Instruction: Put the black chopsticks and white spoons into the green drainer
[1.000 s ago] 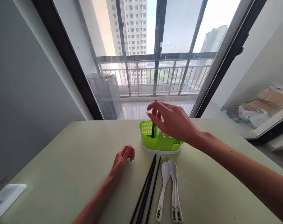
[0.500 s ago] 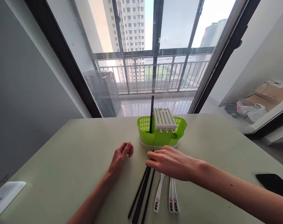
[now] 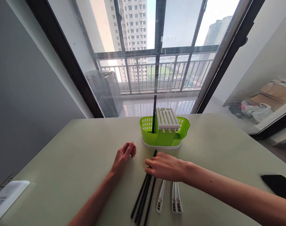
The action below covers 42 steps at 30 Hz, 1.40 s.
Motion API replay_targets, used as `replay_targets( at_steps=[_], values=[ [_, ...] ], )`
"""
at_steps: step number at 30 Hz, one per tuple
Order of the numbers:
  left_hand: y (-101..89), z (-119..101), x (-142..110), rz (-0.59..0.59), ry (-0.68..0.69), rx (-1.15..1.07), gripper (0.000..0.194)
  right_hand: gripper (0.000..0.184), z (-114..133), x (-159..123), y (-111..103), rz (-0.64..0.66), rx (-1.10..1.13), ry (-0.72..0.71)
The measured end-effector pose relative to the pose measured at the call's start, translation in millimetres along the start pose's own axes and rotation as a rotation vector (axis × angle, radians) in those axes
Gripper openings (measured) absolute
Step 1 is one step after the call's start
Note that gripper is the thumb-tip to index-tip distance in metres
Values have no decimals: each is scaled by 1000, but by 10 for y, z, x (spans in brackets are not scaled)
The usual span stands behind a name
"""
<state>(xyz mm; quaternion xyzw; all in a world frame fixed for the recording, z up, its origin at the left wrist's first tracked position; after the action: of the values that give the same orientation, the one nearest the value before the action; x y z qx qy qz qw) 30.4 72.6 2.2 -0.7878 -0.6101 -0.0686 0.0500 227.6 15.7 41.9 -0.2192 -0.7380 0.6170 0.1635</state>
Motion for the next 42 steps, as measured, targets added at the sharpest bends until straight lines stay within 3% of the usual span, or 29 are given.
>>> replay_targets(
  at_steps=[18, 42],
  values=[
    [14, 6, -3, 5, -6, 1, 46, 17, -102, 163, 85, -35, -35, -13],
    [-1, 55, 1, 52, 29, 70, 41, 23, -131, 334, -13, -54, -50, 8]
  ],
)
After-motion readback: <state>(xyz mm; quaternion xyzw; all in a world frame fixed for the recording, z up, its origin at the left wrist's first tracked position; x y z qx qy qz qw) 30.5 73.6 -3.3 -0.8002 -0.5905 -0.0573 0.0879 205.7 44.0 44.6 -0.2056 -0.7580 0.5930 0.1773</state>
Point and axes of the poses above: each hand's wrist, its own x-axis towards the middle knuckle, its own y-axis out of the palm, z = x × y, the point moved 2 cm from there along x, towards the middle knuckle, and after that the axes turned 7 degrees about y, right-handed, at the moved point
